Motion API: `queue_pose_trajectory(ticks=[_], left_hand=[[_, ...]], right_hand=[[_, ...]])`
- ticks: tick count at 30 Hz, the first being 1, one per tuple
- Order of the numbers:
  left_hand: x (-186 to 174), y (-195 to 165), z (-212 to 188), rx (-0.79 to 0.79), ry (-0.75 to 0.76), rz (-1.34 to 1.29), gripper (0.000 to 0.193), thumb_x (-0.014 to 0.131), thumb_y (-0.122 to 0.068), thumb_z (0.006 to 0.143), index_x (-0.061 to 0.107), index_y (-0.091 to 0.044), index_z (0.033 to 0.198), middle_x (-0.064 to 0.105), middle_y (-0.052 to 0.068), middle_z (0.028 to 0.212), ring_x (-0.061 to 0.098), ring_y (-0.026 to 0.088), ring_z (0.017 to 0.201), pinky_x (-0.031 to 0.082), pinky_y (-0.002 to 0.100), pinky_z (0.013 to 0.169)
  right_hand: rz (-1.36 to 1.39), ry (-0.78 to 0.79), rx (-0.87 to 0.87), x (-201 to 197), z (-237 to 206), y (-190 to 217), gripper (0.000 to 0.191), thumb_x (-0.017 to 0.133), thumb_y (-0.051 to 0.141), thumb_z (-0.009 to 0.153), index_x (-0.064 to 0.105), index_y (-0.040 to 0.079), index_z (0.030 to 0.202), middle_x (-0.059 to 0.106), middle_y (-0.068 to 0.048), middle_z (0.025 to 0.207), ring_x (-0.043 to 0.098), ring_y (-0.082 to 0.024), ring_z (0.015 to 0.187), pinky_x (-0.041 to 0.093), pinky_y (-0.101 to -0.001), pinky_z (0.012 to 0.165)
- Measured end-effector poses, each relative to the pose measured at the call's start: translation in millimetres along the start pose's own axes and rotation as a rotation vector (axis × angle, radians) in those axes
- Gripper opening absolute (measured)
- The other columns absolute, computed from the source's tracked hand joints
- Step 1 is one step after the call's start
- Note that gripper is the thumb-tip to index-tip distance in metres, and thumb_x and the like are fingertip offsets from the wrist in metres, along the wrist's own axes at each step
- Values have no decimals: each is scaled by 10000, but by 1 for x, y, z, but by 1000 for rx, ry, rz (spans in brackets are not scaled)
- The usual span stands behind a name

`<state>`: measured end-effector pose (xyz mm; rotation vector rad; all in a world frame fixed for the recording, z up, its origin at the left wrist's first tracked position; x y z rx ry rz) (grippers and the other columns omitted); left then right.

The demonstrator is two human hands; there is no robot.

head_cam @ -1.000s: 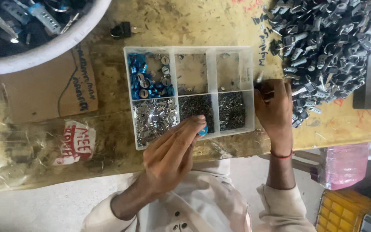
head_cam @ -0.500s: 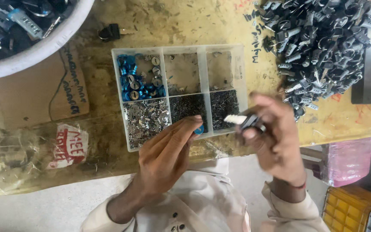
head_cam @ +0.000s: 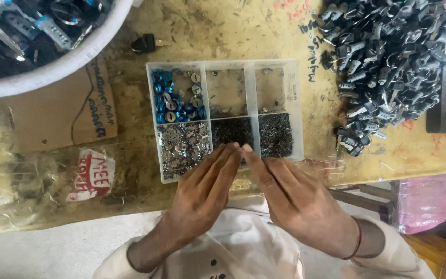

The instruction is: The person assembles keychains by hand at a workbench. They pick a key from a pile, insert a small metal pin, and attach a blue plastic cap, repeating the process for multiple units.

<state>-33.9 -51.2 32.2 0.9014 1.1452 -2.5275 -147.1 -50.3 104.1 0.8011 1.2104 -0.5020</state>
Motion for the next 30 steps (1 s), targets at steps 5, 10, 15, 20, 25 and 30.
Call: queue_pose_trajectory(ticks=[5, 10, 15, 20, 25, 30], left_hand=[[4, -12, -7, 88, 82, 83, 409, 655, 53, 899, 570, 162, 1284, 658, 297, 1270, 672, 410, 1206, 613, 464, 965], [-1, 0, -11, -61, -42, -140, 416, 690, 107, 892, 559, 117, 1287, 695, 252, 1219, 704, 398, 1181, 631, 443, 972], [-13, 3, -16, -19, -168, -162, 498, 681, 132, 884, 485, -28, 1313, 671, 231, 1242, 682, 407, 1202, 609, 463, 995], [-29, 12, -23, -157, -144, -309, 589, 727, 70, 923, 438, -51, 1421, 701, 204, 1187, 721, 372, 1151, 631, 400, 920], [-36, 19, -28, -172, -217, -781, 769, 721, -88, 956, 243, -61, 1557, 719, 162, 1120, 734, 253, 1058, 661, 418, 947], [-39, 44, -38, -472, -198, -552, 448, 696, -103, 1005, 471, -78, 1392, 759, 97, 1050, 777, 171, 882, 660, 325, 719]], right_hand=[[30, 115, 42, 7, -3, -1, 777, 603, -96, 678, 438, -149, 1436, 564, -176, 1000, 632, -300, 823, 558, -389, 730], [167, 60, 132, 17, 2, 2, 744, 599, -118, 738, 412, -159, 1457, 585, -218, 1052, 624, -318, 789, 550, -386, 697], [271, -33, 210, 32, -10, 1, 720, 617, -110, 792, 419, -129, 1485, 615, -207, 1019, 616, -326, 781, 537, -417, 703], [478, 80, 53, 24, -2, -2, 610, 687, -29, 893, 502, -36, 1474, 665, -129, 997, 658, -277, 835, 547, -410, 750], [868, 559, -311, -18, 31, -11, 519, 598, -66, 983, 577, 69, 1484, 742, -72, 1088, 676, -187, 916, 554, -332, 790], [-91, -516, 209, -57, 53, -86, 433, 554, 101, 1174, 318, 43, 1533, 617, -188, 1324, 657, -292, 1110, 558, -394, 979]])
Point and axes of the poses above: each hand's wrist, its own z-axis towards the middle knuckle, its own x-axis out of the palm, y = z × x, the point moved 8 cm from there along z, towards the middle knuckle
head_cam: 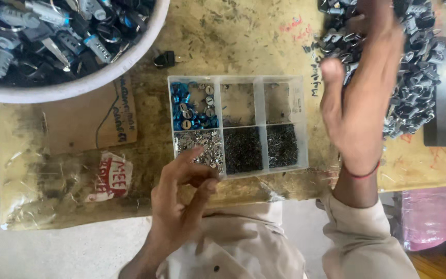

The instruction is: The person assembles keychains by hand at a workbench. They pick a key from a pile, insert a small metal pin, and attach a blue plastic cap, repeating the process for multiple units.

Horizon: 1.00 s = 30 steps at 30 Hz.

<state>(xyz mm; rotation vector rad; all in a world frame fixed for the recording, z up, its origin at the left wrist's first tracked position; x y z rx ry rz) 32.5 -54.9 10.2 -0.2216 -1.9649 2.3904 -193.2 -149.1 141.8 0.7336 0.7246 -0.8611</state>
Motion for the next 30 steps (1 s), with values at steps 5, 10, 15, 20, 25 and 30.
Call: queue_pose_trajectory(ticks=[5, 10, 15, 20, 25, 30], left_hand=[[-23, -3, 16, 23, -53, 611, 146, 749, -141, 899, 712, -92, 1032, 724, 46, 981, 727, 156, 725, 603, 315, 569], [-9, 7, 29, -72, 191, 821, 83, 688, -125, 932, 691, -80, 1001, 663, 57, 949, 705, 190, 640, 584, 339, 509], [-16, -11, 30, -12, 120, 670, 67, 704, -119, 921, 674, -81, 968, 695, 36, 904, 710, 206, 678, 540, 375, 520], [-23, -8, 21, -59, 11, 564, 138, 778, -102, 893, 662, -47, 942, 715, 60, 816, 683, 162, 639, 505, 352, 534], [-26, 17, 15, -266, -77, 286, 128, 779, -79, 878, 742, -48, 997, 778, 51, 839, 725, 94, 640, 570, 232, 510], [-13, 35, 8, -414, -132, -175, 118, 720, -40, 923, 728, 13, 1028, 763, 89, 811, 720, 116, 660, 606, 238, 545]], right_hand=[[132, 480, -11, 57, -53, 14, 202, 687, 202, 975, 705, 92, 1143, 727, -74, 1035, 718, -283, 815, 563, -395, 726], [211, 729, -84, 88, -78, 35, 142, 714, 193, 880, 687, 70, 948, 676, -99, 925, 673, -335, 879, 539, -455, 707], [149, 767, -108, 97, -90, 32, 148, 709, 148, 841, 670, 78, 965, 645, -109, 956, 659, -343, 864, 517, -475, 664], [167, 783, -76, 101, -91, 32, 142, 684, 105, 894, 609, 28, 987, 614, -121, 939, 667, -312, 818, 525, -447, 652], [240, 691, -52, 87, -84, 37, 204, 660, 56, 875, 580, 3, 1055, 618, -148, 976, 663, -362, 816, 506, -469, 627], [377, 605, 118, 83, -85, 30, 149, 698, 84, 918, 583, 46, 1005, 639, -109, 992, 675, -360, 792, 519, -458, 617]])
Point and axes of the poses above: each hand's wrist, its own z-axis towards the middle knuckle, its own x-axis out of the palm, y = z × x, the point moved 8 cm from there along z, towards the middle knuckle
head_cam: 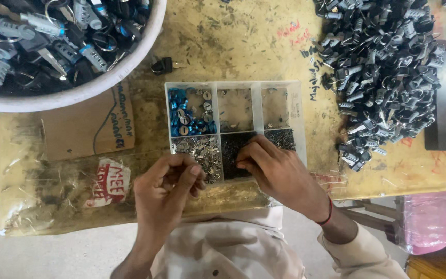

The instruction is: The person assembles keychains by hand at a workbench. They pick a key from a pile, insert a small metal pin, and attach a blue plastic cap, repeating the process for multiple units.

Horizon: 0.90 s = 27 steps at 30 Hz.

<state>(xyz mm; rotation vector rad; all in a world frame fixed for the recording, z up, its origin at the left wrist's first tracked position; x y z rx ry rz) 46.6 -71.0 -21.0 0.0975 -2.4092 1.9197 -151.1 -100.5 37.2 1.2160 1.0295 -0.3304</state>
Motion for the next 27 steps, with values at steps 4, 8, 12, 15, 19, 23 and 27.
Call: queue_pose_trajectory(ticks=[4, 8, 12, 15, 19, 23, 27], left_hand=[[25, 0, -1, 43, 88, -114, 155, 723, 2, 916, 741, 31, 1067, 779, 87, 831, 756, 130, 682, 654, 256, 563], [50, -10, 1, 134, 185, -222, 260, 685, 52, 961, 715, 50, 1219, 759, 111, 985, 753, 153, 815, 651, 271, 703], [62, -9, 1, 48, 169, -206, 303, 693, 43, 936, 659, 25, 1237, 768, 109, 996, 768, 145, 884, 666, 266, 776], [68, -15, 1, 94, 167, -251, 160, 694, 50, 965, 668, 53, 1123, 757, 125, 1004, 780, 166, 908, 686, 285, 800], [71, -17, 0, 109, 188, -256, 149, 666, 52, 984, 674, 55, 1133, 751, 129, 1022, 782, 183, 913, 690, 291, 825], [68, -24, -3, 205, 174, -162, 188, 691, 41, 970, 698, 39, 1158, 776, 130, 1027, 802, 194, 912, 705, 293, 829], [65, -31, -8, 315, 107, 27, 183, 715, 24, 956, 732, 1, 1136, 794, 108, 991, 808, 171, 882, 675, 270, 749]], right_hand=[[88, -135, 7, -4, -4, -4, 134, 650, 17, 927, 580, 40, 1039, 619, -112, 995, 647, -306, 790, 507, -388, 630], [650, -78, 172, 3, -11, -22, 66, 543, 87, 1053, 550, 29, 1084, 539, -59, 1003, 515, -148, 739, 442, -276, 612], [1001, 30, 237, 11, -19, -21, 271, 439, 272, 1134, 542, 30, 1194, 512, -10, 946, 514, -73, 817, 467, -244, 668], [1063, 32, 163, 12, -20, -12, 332, 437, 342, 1150, 523, 22, 1172, 520, -34, 1097, 510, -91, 895, 472, -263, 765], [1038, 55, 170, 17, -22, -10, 343, 436, 343, 1132, 532, 18, 1187, 512, -23, 1034, 510, -80, 860, 476, -245, 729], [1012, 53, 174, 15, -24, -9, 314, 446, 304, 1145, 543, 7, 1157, 529, -25, 990, 518, -83, 846, 470, -248, 734], [1007, 23, 238, 18, -24, -5, 291, 447, 289, 1130, 542, 14, 1124, 559, -25, 950, 536, -82, 810, 484, -246, 712]])
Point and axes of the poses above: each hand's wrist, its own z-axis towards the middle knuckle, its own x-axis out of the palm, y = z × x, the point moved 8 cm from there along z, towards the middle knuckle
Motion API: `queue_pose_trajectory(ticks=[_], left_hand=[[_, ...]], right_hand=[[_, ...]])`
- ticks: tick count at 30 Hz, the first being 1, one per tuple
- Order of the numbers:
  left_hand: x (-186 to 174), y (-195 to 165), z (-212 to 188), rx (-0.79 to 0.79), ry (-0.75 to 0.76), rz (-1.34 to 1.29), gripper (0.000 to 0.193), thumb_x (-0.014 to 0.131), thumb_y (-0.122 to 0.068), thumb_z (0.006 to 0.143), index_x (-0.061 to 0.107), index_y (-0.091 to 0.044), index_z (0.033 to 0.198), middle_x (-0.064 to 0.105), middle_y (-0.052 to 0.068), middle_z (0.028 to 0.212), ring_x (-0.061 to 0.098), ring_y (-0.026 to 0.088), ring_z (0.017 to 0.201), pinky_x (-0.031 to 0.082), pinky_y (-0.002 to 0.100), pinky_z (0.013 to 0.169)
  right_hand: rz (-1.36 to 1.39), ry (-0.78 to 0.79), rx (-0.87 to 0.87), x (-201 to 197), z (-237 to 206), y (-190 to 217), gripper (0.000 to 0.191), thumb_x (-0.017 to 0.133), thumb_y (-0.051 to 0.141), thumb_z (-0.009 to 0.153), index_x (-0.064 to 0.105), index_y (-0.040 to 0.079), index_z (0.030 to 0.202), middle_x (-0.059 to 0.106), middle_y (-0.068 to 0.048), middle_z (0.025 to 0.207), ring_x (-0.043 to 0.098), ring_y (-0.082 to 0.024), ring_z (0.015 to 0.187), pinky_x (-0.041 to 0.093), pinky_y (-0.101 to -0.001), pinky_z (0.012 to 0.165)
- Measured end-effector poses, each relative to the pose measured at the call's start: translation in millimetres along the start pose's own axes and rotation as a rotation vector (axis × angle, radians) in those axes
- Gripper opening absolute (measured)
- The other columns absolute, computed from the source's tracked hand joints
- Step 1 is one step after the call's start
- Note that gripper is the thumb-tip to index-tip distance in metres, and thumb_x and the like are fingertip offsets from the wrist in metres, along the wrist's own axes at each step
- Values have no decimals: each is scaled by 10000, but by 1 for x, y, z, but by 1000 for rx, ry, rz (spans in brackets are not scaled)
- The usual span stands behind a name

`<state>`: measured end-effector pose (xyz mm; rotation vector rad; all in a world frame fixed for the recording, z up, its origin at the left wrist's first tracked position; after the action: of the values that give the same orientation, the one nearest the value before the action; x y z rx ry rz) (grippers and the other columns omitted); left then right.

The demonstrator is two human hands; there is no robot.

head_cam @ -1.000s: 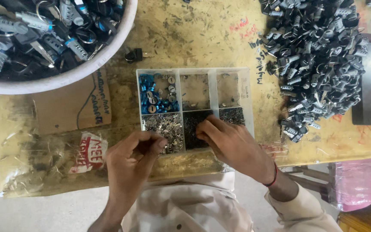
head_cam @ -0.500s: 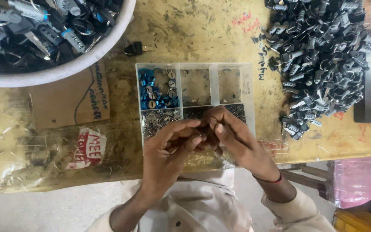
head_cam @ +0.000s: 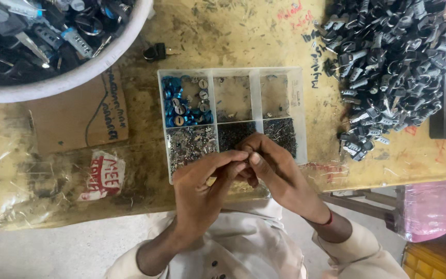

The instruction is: The person assembles keychains by hand at a workbench. They pick a key from a pile, insert a small metal pin, and attach a blue plastic cap, repeating the process for multiple units.

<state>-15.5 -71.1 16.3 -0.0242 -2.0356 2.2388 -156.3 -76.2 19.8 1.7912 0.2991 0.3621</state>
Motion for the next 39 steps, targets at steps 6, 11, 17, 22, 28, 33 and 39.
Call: queue_pose_trajectory(ticks=[6, 11, 17, 22, 28, 33, 39], left_hand=[[-5, -18, -5, 89, -138, 291, 184, 759, -7, 889, 736, 3, 1072, 779, 96, 996, 790, 156, 855, 635, 249, 725], [0, 19, 0, -282, 115, -68, 123, 730, 5, 892, 719, 25, 1013, 749, 73, 848, 772, 132, 704, 599, 247, 593], [-4, 32, -3, -324, 122, -214, 112, 704, 49, 897, 717, 76, 1005, 728, 93, 834, 719, 139, 709, 591, 264, 630], [-1, 37, -2, -366, 178, -189, 79, 681, 37, 913, 717, 50, 983, 739, 84, 769, 729, 126, 689, 605, 255, 634], [3, 42, -1, -383, 214, -119, 78, 693, 22, 889, 723, 38, 959, 739, 70, 771, 739, 112, 682, 614, 253, 613], [3, 41, 0, -381, 239, -144, 70, 710, 17, 884, 718, 46, 948, 732, 60, 803, 731, 101, 696, 615, 245, 630], [3, 37, 2, -340, 241, -104, 82, 719, 1, 878, 715, 35, 952, 747, 52, 802, 750, 90, 702, 623, 236, 629]], right_hand=[[-476, -189, -373, 6, -9, 23, 136, 473, 157, 1152, 515, 30, 1131, 566, -66, 1089, 589, -106, 970, 535, -257, 819], [164, -71, -75, 8, -8, 0, 164, 474, 112, 1098, 409, 60, 1239, 506, -55, 1164, 565, -108, 999, 536, -281, 832], [-260, -60, -177, -1, -5, 26, 97, 534, 86, 1107, 515, 65, 1200, 558, -82, 1059, 579, -152, 937, 500, -297, 794], [-1425, -41, -148, -45, -15, 20, 195, 649, 184, 909, 621, 77, 1070, 642, -91, 1049, 666, -266, 954, 524, -418, 751], [-1493, -46, 58, -63, -15, -4, 221, 633, 203, 914, 618, 64, 1085, 631, -100, 1009, 671, -310, 898, 483, -486, 707], [-1440, -72, 60, -64, -7, 3, 169, 656, 221, 915, 638, 81, 1007, 625, -104, 995, 678, -331, 837, 500, -492, 710], [-1355, -103, 160, -68, -3, 1, 242, 690, 232, 870, 675, 115, 1081, 620, -125, 987, 669, -371, 777, 507, -514, 674]])
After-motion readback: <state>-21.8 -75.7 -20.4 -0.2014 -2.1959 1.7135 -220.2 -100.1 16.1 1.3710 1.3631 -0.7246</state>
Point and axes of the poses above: each hand's wrist, its own z-axis towards the middle knuckle, its own x-axis out of the palm, y = z × x, the point moved 8 cm from there along z, towards the middle knuckle
